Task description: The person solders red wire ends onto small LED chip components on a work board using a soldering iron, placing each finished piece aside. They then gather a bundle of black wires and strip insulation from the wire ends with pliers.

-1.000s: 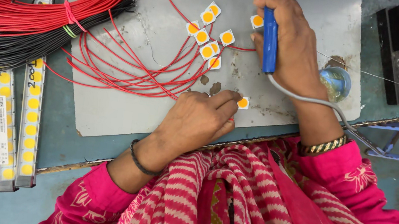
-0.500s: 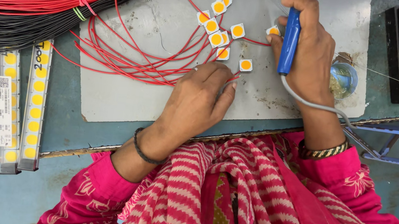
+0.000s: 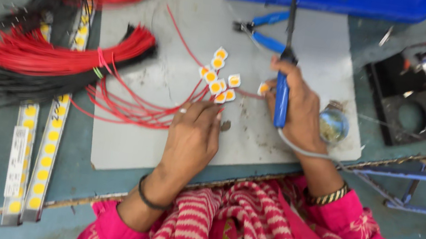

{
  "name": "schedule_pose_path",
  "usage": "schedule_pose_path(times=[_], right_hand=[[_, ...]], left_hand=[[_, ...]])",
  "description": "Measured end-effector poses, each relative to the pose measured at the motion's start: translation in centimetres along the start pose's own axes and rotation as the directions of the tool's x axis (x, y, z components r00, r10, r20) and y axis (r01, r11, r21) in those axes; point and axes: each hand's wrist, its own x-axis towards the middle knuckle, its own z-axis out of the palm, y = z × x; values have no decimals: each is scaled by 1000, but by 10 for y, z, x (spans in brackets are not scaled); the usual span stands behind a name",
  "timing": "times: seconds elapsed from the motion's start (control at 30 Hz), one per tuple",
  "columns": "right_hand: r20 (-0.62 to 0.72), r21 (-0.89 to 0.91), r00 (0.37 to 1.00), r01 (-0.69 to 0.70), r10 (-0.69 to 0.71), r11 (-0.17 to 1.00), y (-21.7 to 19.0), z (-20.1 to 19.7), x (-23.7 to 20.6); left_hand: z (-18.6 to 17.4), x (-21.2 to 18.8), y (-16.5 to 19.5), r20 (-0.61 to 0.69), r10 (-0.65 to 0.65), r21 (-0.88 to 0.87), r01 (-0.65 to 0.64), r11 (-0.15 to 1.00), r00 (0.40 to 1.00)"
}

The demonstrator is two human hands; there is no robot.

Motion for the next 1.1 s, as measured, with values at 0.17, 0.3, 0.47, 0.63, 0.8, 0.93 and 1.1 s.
schedule_pose_path(times=[0.17,0.3,0.47,0.63,0.8,0.93,1.1], right_hand=[[-8,140,1000,-28,29,990,-2,-3,-18],[-77,140,997,40,-29,989,-4,-3,-32],[-15,-70,989,147,-148,987,-5,-7,-34],[36,-36,994,104,-103,994,-7,-9,-32],[24,-2,988,154,-154,988,-7,-10,-23],[-54,-71,976,208,-212,975,-1,-9,-8],[-41,22,989,146,-145,989,5,-5,-16]], left_hand=[[-2,2,0,-48,54,34,-53,998,997],[-5,-2,3,-51,110,-49,-112,992,993],[-4,-3,7,79,156,-105,-148,983,985],[-4,-1,7,108,147,-63,-141,988,983],[-3,-1,7,108,161,-59,-156,986,981],[-4,-2,8,140,151,-68,-143,987,978],[-5,-1,9,123,146,-102,-134,986,982]])
